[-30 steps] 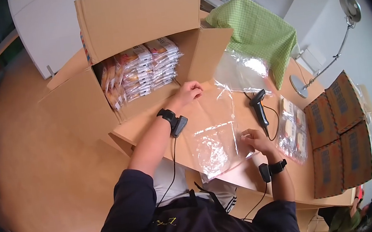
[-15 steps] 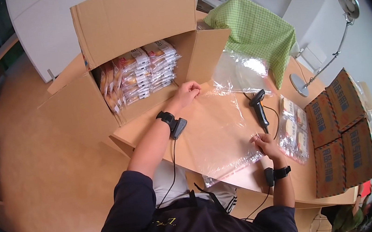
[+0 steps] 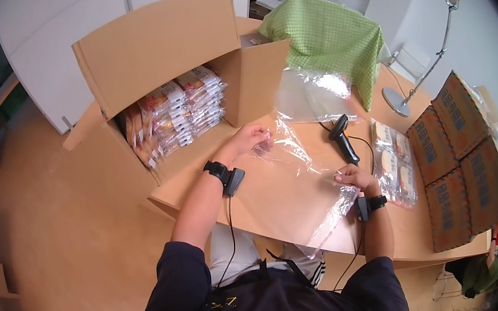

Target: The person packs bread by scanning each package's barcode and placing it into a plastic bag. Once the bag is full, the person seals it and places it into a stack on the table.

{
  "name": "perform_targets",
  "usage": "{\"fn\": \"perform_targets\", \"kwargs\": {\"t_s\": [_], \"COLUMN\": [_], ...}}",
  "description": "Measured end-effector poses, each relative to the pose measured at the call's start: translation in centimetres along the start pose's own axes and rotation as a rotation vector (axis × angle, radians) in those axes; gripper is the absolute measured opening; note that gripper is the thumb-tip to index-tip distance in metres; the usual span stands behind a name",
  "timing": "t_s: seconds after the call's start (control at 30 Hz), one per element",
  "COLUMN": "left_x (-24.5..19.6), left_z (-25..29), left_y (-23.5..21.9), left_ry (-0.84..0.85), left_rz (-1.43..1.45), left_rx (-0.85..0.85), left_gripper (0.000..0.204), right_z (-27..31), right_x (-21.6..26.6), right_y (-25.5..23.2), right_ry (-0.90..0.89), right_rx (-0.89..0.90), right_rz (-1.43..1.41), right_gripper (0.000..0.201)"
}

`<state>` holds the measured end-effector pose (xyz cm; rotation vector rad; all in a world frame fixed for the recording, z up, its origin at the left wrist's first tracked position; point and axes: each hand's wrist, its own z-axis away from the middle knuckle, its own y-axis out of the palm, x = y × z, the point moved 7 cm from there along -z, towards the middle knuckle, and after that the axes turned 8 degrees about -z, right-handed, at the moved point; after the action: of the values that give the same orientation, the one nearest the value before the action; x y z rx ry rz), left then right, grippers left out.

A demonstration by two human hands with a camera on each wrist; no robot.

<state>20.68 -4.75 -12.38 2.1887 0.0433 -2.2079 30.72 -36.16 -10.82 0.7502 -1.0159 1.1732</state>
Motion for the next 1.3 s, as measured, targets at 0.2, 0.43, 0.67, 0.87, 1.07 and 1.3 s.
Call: {"fn": "perform_targets", "kwargs": {"t_s": [0.2,0.43,0.67,0.87,1.07,1.3], "left_x": [0.0,-0.7,-1.5,-4.7,-9.1,-9.9], "left_z": [0.0,0.6,-0.1,-2.5,-7.3,-14.3], "left_y": [-1.0,-2.5,-3.4,-0.8,3.1,3.9], "left_ry": [-0.01,-0.018,0.191,0.258,0.283,0.15], "left_rz": [-0.092,-0.136,0.207,0.328,0.273,0.074], "left_rx": [-0.174,-0.312,-0.504,-0.543,-0.527,-0.593], "left_gripper": [0.017,0.018,0.017,0.012,0.018,0.024], "right_z": [0.0,-0.3,-0.4,-1.6,-1.3,-1.4], "right_x": [-1.7,-1.9,-0.9,-1.4,-0.8,-1.1], "right_y": [-1.3,-1.4,-0.5,-0.1,0.7,0.7], "right_ry": [-0.073,-0.316,-0.392,-0.332,-0.353,-0.294], "right_rx": [-0.133,-0.174,0.015,0.012,0.158,-0.013], "right_rz": [-0.044,-0.657,-0.982,-1.016,-0.914,-0.832], "right_gripper": [0.024,0.032,0.077,0.052,0.028,0.021]}}
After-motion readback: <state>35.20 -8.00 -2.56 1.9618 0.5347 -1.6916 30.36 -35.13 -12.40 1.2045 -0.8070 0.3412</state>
